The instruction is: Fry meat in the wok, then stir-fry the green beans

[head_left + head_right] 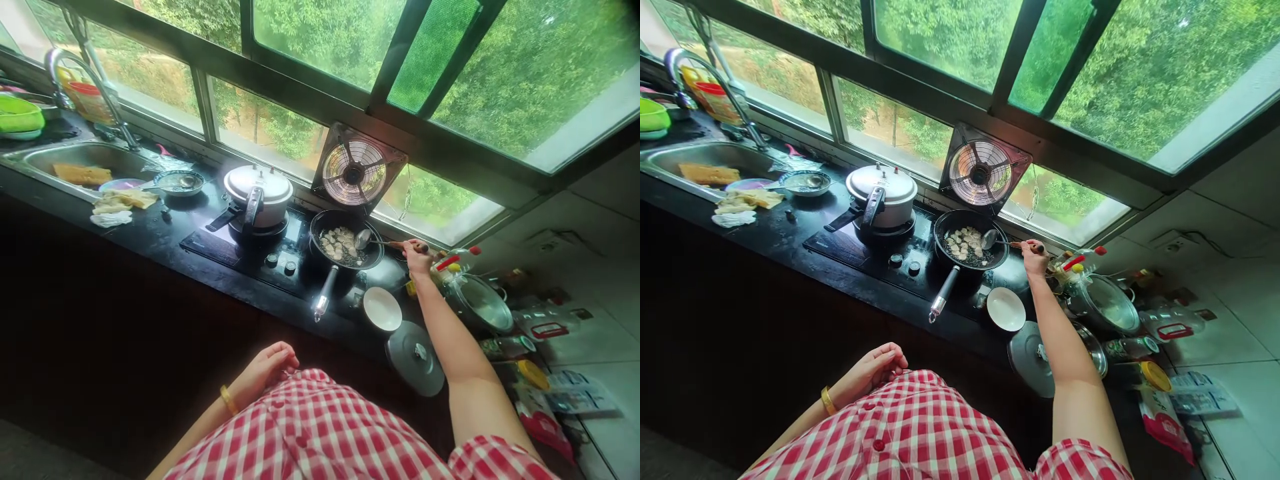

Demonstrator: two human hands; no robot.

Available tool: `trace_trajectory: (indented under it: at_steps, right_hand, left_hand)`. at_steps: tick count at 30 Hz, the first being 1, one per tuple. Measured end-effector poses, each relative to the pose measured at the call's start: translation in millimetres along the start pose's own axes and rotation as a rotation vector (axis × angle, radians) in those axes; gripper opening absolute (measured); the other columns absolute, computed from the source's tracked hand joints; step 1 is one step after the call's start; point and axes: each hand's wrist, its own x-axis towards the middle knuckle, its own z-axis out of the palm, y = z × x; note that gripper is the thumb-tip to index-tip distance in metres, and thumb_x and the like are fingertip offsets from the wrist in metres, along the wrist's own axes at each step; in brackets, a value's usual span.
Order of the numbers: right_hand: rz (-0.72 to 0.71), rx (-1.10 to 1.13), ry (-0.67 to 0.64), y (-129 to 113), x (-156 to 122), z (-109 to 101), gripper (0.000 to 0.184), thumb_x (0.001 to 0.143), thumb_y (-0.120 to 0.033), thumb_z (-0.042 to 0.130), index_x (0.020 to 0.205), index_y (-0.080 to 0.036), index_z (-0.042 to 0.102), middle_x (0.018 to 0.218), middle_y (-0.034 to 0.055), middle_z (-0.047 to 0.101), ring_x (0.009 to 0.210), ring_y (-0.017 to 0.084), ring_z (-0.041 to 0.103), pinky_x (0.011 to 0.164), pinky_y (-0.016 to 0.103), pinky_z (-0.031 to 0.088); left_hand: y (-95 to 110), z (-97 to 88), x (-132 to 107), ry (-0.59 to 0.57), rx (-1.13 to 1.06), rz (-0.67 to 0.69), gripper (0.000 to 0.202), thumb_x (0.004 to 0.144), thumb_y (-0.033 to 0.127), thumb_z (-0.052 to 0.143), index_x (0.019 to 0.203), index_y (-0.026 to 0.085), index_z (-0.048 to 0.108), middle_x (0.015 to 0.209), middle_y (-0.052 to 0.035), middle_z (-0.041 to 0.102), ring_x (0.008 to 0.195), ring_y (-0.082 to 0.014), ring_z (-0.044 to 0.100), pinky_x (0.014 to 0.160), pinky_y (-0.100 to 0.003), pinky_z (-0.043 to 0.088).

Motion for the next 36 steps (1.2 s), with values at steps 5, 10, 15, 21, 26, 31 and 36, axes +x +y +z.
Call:
trace_trajectory:
  at_steps: [5, 10, 15, 21, 26, 31, 36]
  right_hand:
    - [0.054, 0.08, 0.032, 2, -7, 45, 0.03, 0.058, -0.041, 0.07, 0.074, -0.018, 0.059, 0.055, -0.0061, 0.052, 0.049, 0.01, 0.052, 0.051, 0.025, 0.049]
    - [0.065, 0.193, -0.064, -22, -20, 61, 0.03, 0.057, -0.04, 0.072, 0.073, -0.018, 0.06, 0.059, -0.0046, 0.056, 0.051, 0.011, 0.055, 0.054, 0.026, 0.051]
    - [-0.018, 0.194, -0.25, -50, -45, 54, 0.028, 0.064, -0.041, 0.071, 0.079, -0.019, 0.062, 0.068, -0.0012, 0.062, 0.058, 0.013, 0.059, 0.061, 0.029, 0.053]
    - [-0.15, -0.012, -0.303, -59, -56, 35, 0.024, 0.067, -0.041, 0.069, 0.076, -0.019, 0.064, 0.073, 0.0018, 0.065, 0.06, 0.015, 0.059, 0.064, 0.03, 0.051]
    - [-0.306, -0.189, -0.231, -51, -41, 9, 0.018, 0.072, -0.037, 0.065, 0.078, -0.02, 0.065, 0.082, 0.0027, 0.067, 0.073, 0.018, 0.062, 0.076, 0.032, 0.049]
    - [-0.361, -0.286, -0.174, -41, -35, -11, 0.017, 0.074, -0.036, 0.063, 0.082, -0.021, 0.065, 0.083, 0.0029, 0.068, 0.075, 0.018, 0.063, 0.077, 0.032, 0.049]
    - [-0.3, -0.294, -0.118, -27, -40, -12, 0.017, 0.073, -0.036, 0.063, 0.076, -0.02, 0.064, 0.078, 0.0022, 0.067, 0.072, 0.017, 0.061, 0.076, 0.031, 0.049]
  left_hand:
    - [-5, -3.5, 1, 0.011, 0.005, 0.009, 0.04, 0.064, 0.048, 0.075, 0.077, 0.016, 0.054, 0.076, -0.0032, 0.064, 0.065, -0.0086, 0.054, 0.06, -0.02, 0.036]
    - [-3, -4.4, -4, 0.053, 0.023, 0.018, 0.042, 0.062, 0.049, 0.075, 0.077, 0.017, 0.053, 0.077, -0.0031, 0.063, 0.065, -0.0091, 0.053, 0.06, -0.02, 0.036]
    - [3, -1.9, -9, 0.053, 0.047, 0.033, 0.04, 0.065, 0.049, 0.073, 0.078, 0.016, 0.053, 0.078, -0.0033, 0.063, 0.067, -0.0094, 0.054, 0.062, -0.021, 0.037]
    - [3, -1.7, -5, 0.059, 0.048, -0.002, 0.047, 0.06, 0.05, 0.076, 0.077, 0.015, 0.05, 0.077, -0.0039, 0.063, 0.064, -0.0084, 0.053, 0.06, -0.02, 0.037]
    - [8, 2.8, -5, 0.036, 0.034, -0.014, 0.045, 0.06, 0.048, 0.077, 0.078, 0.014, 0.052, 0.077, -0.004, 0.064, 0.065, -0.0083, 0.054, 0.061, -0.019, 0.038]
    - [14, 9.6, -6, 0.025, 0.037, -0.031, 0.045, 0.059, 0.047, 0.078, 0.077, 0.014, 0.053, 0.074, -0.0035, 0.064, 0.064, -0.0087, 0.054, 0.061, -0.019, 0.039]
    - [11, 8.9, -2, 0.024, 0.02, -0.026, 0.046, 0.057, 0.047, 0.079, 0.075, 0.014, 0.054, 0.073, -0.0036, 0.064, 0.063, -0.0088, 0.054, 0.059, -0.019, 0.039]
